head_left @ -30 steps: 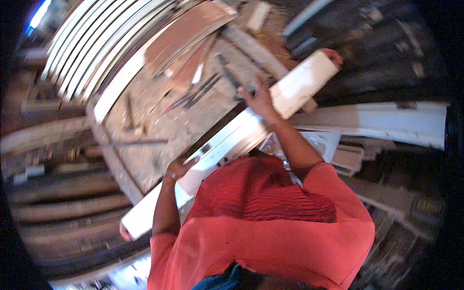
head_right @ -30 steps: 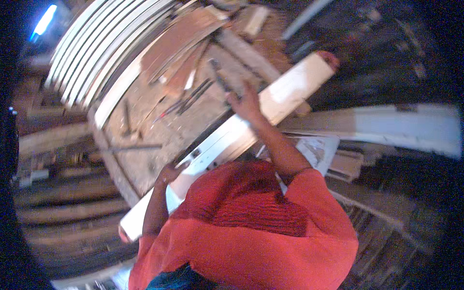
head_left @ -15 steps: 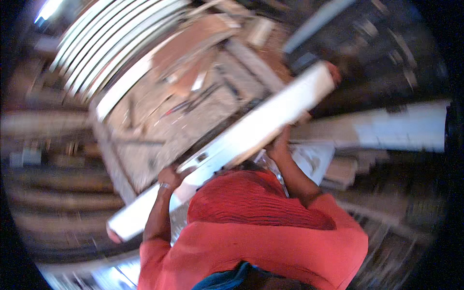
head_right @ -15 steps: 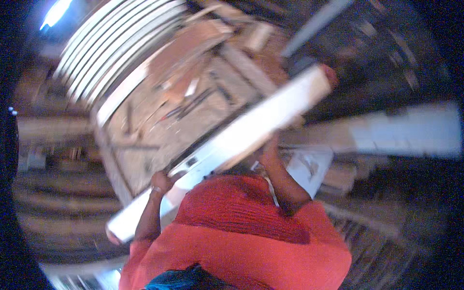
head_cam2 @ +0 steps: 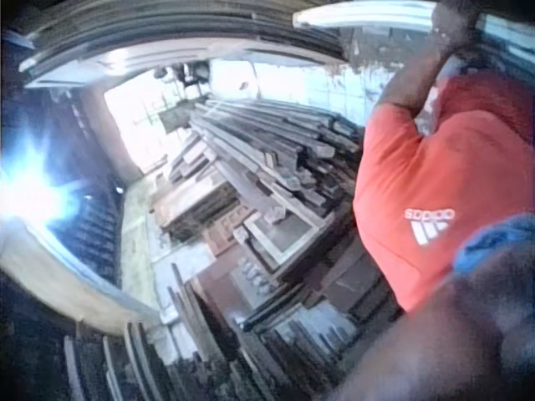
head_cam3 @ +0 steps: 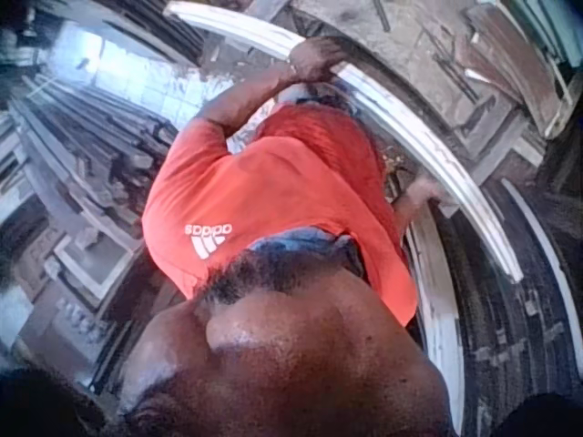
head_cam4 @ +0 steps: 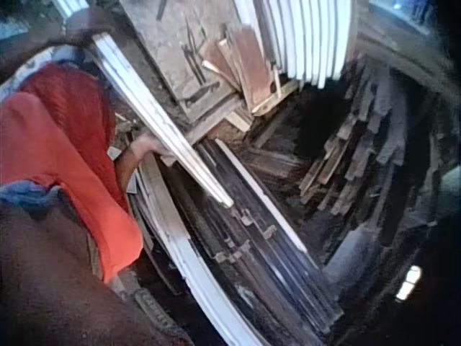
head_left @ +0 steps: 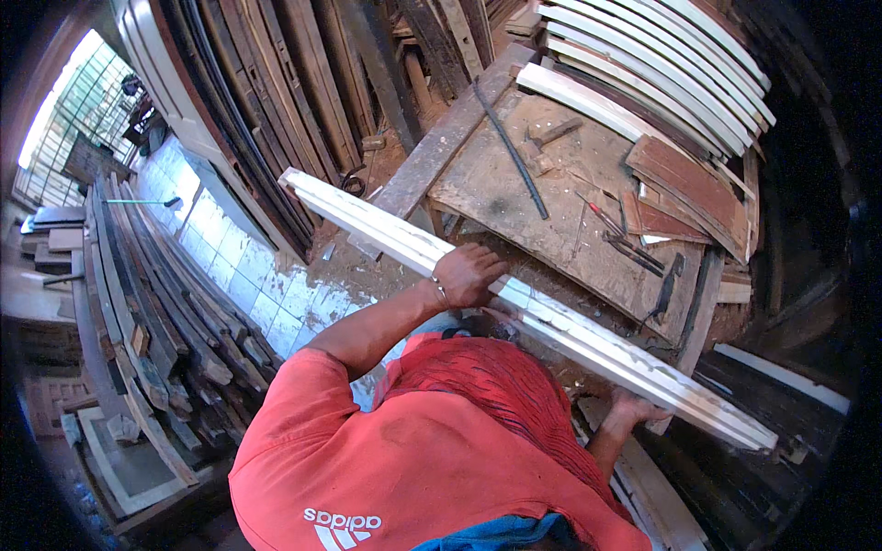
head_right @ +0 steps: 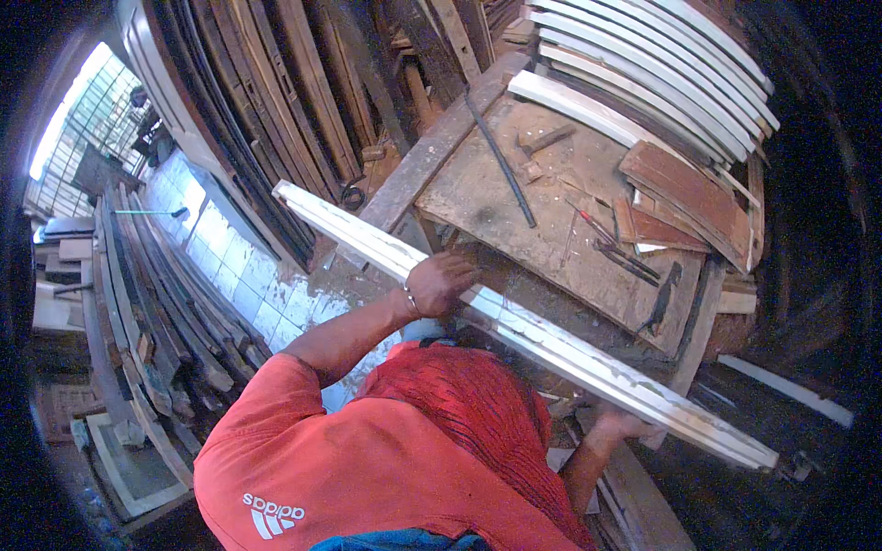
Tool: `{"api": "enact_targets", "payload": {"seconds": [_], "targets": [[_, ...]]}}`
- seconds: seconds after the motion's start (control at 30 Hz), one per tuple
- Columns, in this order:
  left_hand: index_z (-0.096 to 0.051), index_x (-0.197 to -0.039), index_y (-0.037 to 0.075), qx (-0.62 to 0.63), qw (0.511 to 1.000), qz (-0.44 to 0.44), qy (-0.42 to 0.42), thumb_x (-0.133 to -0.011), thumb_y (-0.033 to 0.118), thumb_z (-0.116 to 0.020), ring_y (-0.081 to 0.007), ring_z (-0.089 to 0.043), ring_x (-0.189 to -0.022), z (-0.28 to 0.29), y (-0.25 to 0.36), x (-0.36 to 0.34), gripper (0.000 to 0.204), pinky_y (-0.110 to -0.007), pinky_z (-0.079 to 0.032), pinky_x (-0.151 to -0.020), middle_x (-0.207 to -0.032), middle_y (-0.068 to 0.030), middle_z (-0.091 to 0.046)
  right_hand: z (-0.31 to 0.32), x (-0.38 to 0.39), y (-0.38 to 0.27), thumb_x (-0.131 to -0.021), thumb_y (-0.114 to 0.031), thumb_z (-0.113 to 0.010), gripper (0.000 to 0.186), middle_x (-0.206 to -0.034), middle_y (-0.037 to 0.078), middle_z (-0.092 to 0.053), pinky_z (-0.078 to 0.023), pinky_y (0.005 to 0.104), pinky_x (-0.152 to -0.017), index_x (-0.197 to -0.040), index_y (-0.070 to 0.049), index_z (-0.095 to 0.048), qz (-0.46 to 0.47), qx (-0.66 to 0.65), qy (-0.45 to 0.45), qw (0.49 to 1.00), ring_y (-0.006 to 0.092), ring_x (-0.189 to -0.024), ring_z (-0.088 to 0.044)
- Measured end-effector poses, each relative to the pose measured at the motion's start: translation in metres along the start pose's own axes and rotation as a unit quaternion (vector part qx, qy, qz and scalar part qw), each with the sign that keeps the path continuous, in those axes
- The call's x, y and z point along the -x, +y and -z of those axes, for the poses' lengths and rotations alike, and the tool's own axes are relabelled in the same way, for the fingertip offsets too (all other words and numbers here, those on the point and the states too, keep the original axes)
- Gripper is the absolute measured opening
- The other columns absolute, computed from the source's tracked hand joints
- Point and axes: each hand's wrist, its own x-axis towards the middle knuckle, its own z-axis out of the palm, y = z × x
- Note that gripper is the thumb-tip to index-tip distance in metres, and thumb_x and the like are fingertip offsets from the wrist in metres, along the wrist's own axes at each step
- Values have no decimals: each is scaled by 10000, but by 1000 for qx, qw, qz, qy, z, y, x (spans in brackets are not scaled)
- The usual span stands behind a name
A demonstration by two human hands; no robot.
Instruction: The person smooths wooden planks using a rasp, moves pieces between various lumber stacks, and uses a hammer and a metal bar to separate wood components.
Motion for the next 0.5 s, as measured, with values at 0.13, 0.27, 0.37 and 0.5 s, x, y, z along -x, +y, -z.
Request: {"api": "enact_targets", "payload": {"seconds": [0.13,0.27,0.37,0.5], "targets": [[-627,-1029,62,11,997,1,74,-631,217,-688,-273,-613,-874,40,-37,-6,431,-386,-486,-748,-940,-83,-628,-70,37,12,-861,-747,-425,826,-1506,93,-372,-415,611,-1046,-1487,-217,-322,187,124,-56,973,364,-1301,-450],[-617,-1052,68,20,992,24,123,-658,220,-691,-270,-613,-868,74,-92,-2,428,-376,-486,-756,-974,-80,-628,-113,21,11,-888,-757,-323,817,-1503,135,-386,-394,632,-1048,-1425,-150,-434,181,29,-114,976,361,-1297,-469],[-602,-1075,65,30,987,25,155,-689,248,-705,-269,-613,-873,101,-147,22,440,-372,-485,-757,-998,-82,-626,-188,69,57,-901,-710,-335,781,-1329,149,-519,-398,589,-1042,-1340,-79,-471,217,23,-116,969,348,-1188,-530],[-592,-1094,75,6,988,51,145,-690,334,-723,-272,-615,-910,107,-237,46,497,-396,-494,-782,-1031,-84,-618,-254,67,110,-878,-581,-446,603,-1051,122,-551,-401,499,-996,-1099,-24,-504,44,2,-527,848,283,-1010,-530]]}}
